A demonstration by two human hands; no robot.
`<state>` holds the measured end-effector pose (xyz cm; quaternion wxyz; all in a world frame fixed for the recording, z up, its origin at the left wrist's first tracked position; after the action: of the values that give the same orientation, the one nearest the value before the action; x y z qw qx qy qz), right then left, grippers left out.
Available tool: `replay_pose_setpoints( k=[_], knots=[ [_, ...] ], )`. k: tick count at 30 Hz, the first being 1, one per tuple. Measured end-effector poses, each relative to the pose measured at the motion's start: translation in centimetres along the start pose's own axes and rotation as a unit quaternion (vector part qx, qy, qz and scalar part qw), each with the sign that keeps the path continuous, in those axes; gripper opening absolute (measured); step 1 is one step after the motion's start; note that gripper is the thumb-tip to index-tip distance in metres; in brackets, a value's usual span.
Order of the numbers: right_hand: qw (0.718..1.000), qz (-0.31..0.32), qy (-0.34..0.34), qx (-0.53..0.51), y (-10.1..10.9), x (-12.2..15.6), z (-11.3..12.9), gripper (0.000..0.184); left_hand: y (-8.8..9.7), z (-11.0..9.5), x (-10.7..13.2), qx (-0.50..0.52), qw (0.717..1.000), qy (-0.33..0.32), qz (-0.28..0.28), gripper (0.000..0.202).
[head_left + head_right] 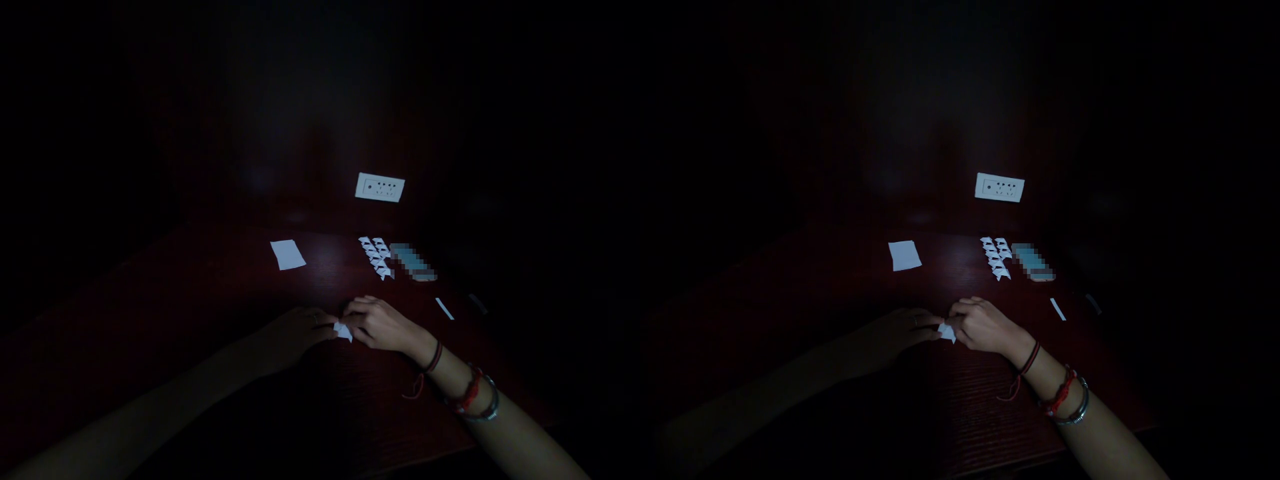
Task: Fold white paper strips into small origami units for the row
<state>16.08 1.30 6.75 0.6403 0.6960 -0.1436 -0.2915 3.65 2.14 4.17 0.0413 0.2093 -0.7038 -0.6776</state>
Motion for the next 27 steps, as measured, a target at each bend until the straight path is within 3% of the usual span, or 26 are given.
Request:
replay_pose_setpoints(
  k=[5, 18, 24, 27],
  knots=[
    [0.999, 0.018, -0.014, 0.041, 0.2, -0.2, 0.1, 0.020, 0.4, -0.2, -0.3, -0.030, 0.999, 0.013, -0.009, 0.037],
    [0.995, 0.034, -0.018, 0.091, 0.9, -0.2, 0.3, 0.018, 0.5, 0.1, 0.1, -0.012, 1.000, 0.016, -0.022, 0.040],
    [0.998, -0.034, -0.053, -0.019, 1.6, -0.3, -0.3, 0.022, 0.9, 0.1, 0.4, 0.041, 0.997, 0.019, -0.055, 0.044],
    [0.995, -0.033, -0.046, -0.077, 1.3, -0.6, -0.1, 0.025, 1.1, 0.2, 0.5, 0.066, 0.995, 0.027, -0.069, 0.050]
  ],
)
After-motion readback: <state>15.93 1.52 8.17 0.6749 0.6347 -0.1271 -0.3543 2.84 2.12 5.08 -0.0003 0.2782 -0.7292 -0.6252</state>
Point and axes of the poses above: each hand's wrist, its own x-axis away from the middle knuckle, its own y-axis out of the back of the hand, z = x × y, the point moved 6 cm from there along -x, towards the middle knuckle, and after that the axes turned 3 degrees about y, right-handed, at the moved point
